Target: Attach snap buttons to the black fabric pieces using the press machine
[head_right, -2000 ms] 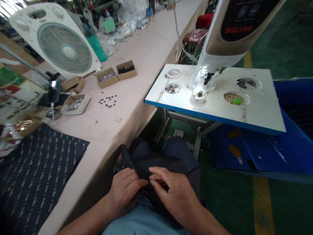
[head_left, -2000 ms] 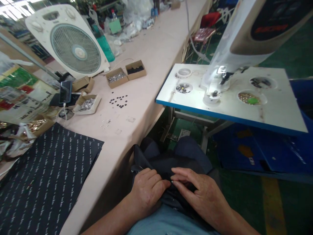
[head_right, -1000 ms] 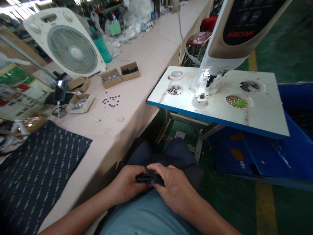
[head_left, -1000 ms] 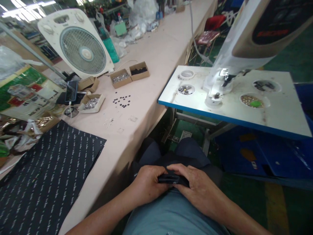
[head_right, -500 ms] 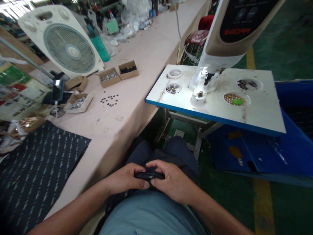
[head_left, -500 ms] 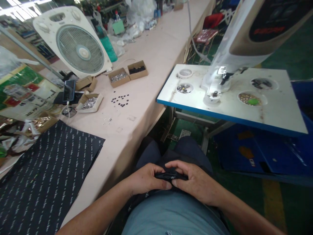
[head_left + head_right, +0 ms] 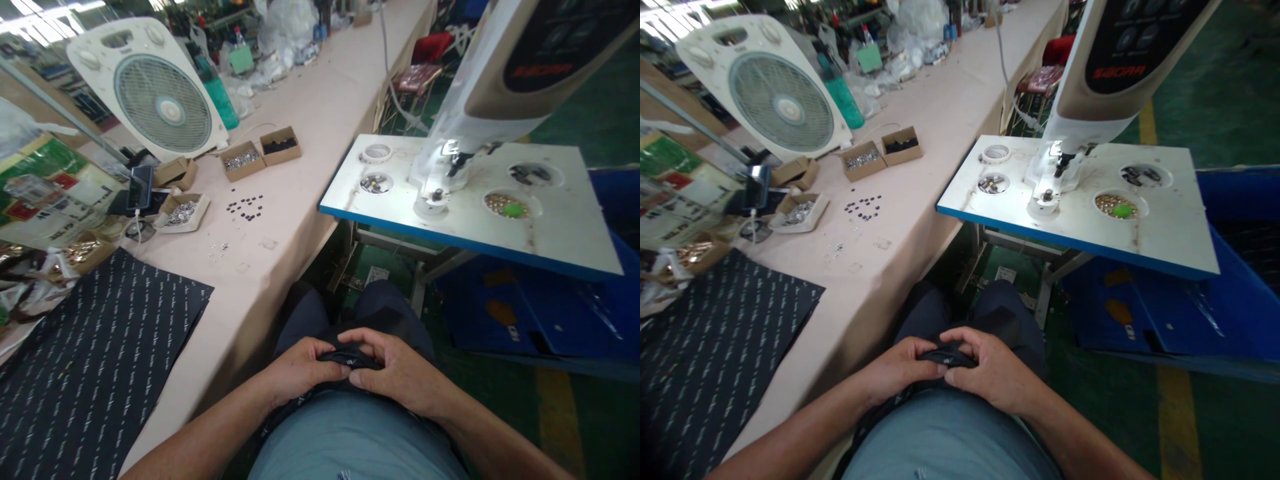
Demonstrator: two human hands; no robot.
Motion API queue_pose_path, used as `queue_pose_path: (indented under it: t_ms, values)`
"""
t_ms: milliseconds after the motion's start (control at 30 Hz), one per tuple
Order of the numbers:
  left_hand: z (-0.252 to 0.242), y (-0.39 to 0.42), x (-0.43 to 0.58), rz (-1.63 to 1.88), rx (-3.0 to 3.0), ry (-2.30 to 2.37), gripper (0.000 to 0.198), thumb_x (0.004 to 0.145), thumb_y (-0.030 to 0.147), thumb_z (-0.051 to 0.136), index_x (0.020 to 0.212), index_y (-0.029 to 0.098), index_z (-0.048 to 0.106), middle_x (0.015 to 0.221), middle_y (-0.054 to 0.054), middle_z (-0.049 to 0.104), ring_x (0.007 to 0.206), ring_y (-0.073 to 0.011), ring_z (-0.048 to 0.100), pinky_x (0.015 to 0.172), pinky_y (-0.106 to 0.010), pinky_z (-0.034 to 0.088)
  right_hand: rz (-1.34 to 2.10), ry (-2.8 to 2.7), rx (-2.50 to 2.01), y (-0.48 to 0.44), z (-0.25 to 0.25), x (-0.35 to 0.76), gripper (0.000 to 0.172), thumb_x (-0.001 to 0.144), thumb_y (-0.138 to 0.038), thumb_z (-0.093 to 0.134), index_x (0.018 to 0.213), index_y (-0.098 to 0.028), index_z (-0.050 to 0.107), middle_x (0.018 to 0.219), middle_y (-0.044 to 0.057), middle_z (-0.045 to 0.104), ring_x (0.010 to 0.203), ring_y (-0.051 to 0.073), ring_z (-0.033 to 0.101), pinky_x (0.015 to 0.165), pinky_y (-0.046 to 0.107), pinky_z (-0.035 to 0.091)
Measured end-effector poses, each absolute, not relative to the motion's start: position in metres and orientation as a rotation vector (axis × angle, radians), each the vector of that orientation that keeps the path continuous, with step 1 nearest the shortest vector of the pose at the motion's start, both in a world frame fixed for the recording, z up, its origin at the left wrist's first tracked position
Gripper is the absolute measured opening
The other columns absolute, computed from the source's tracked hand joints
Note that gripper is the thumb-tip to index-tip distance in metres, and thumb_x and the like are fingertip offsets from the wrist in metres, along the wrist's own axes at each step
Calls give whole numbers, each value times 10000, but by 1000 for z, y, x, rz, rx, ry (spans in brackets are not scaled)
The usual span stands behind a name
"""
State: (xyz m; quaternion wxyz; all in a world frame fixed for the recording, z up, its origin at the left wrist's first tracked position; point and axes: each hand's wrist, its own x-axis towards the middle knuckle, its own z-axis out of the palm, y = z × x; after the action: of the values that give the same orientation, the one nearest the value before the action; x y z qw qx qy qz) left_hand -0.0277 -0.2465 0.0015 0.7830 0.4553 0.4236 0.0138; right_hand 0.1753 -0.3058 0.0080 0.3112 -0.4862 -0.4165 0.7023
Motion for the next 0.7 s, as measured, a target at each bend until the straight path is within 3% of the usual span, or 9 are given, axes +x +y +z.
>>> queue_pose_path:
  t_ms: [200, 400, 700]
  values:
    - [3, -246, -30, 43, 965, 919, 369, 665, 446, 783, 709, 136, 589, 596, 61, 428, 572, -78, 298, 560, -240, 192, 1855, -1052, -1277, -304, 5, 175, 441, 760, -279, 702, 1182, -184, 616, 876, -10, 697, 707, 129, 610, 627, 227, 441]
    - [-3, -246, -34, 71, 868, 903, 386, 584, 377, 877, 763, 116, 656, 658, 39, 533, 596, -82, 389, 592, -216, 277, 1885, -982, -1292, -300, 4, 173, 386, 741, -247, 717, 1108, -173, 624, 823, -24, 686, 689, 124, 596, 625, 225, 423]
    - [-6, -241, -42, 65, 704, 814, 385, 531, 306, 922, 800, 105, 734, 715, 7, 647, 609, -88, 500, 640, -205, 379, 1923, -845, -1280, -285, -2, 172, 382, 734, -439, 805, 950, -147, 689, 840, 22, 721, 737, 161, 639, 704, 271, 471]
